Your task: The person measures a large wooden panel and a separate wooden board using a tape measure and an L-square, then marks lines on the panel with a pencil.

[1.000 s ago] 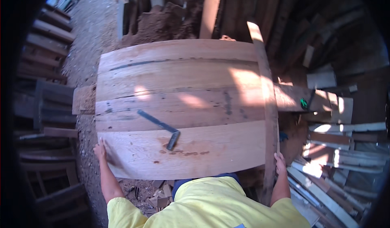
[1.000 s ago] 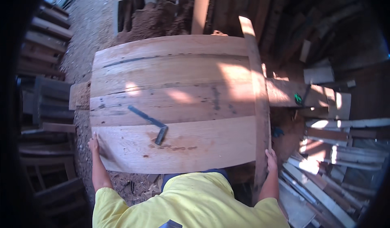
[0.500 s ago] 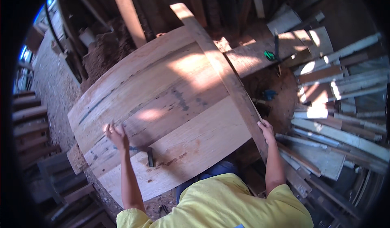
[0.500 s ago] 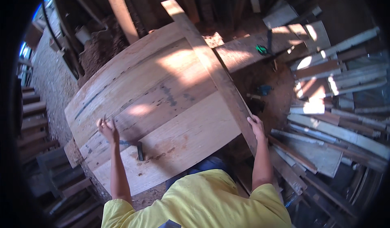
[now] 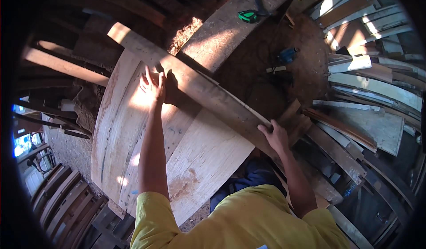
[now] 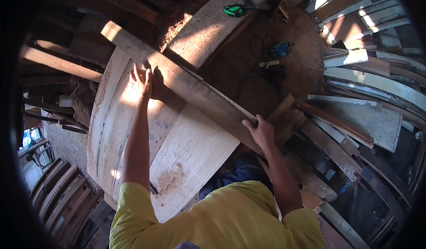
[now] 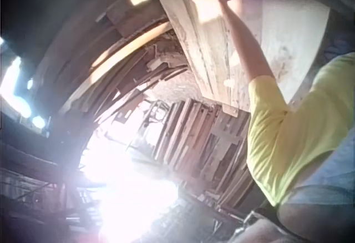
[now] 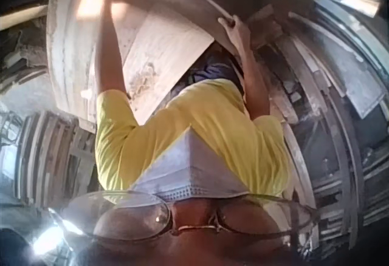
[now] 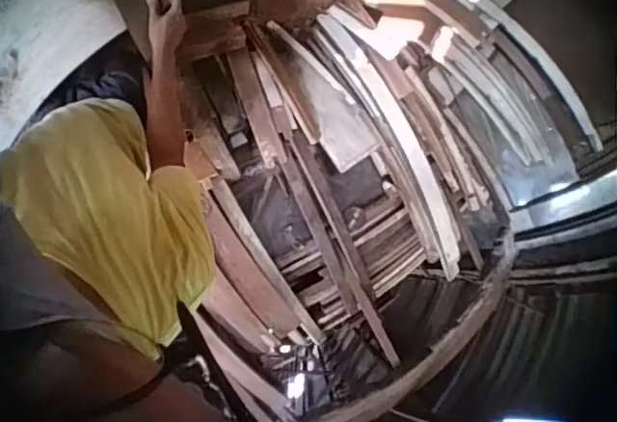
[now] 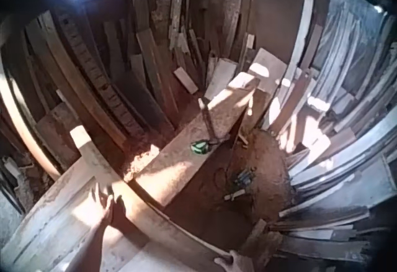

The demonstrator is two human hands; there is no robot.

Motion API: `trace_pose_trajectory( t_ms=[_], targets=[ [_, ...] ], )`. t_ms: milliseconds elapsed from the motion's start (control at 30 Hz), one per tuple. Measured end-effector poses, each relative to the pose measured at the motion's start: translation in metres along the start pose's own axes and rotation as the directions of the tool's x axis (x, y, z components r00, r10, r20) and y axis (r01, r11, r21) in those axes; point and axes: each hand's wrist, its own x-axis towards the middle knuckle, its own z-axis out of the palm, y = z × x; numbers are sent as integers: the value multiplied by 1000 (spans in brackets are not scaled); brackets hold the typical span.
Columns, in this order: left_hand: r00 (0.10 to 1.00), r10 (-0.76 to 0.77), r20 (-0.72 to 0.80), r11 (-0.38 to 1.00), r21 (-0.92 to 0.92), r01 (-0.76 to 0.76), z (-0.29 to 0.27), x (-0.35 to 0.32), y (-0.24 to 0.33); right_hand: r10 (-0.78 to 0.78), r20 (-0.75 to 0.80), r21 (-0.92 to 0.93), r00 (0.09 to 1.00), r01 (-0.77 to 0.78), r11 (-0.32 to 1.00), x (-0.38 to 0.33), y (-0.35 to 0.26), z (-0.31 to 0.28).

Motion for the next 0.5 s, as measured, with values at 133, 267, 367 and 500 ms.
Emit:
trace_pose_trajectory(
  t_ms=[133, 267, 367, 500],
  targets=[
    [997, 62, -39, 987, 153, -55, 16, 29, 4, 54, 130, 134, 990, -71, 988, 8, -10, -18],
    [989, 116, -92, 991, 76, -109, 22, 32, 10, 131, 226, 82, 965, -153, 985, 18, -10, -36],
    [967, 201, -159, 980, 38, -198, 25, 38, -14, 67, 200, 89, 977, -87, 992, 13, 5, -34],
    [948, 230, -219, 973, 35, -228, 26, 35, -14, 23, 128, 97, 991, -35, 995, 6, 15, -31]
  ],
)
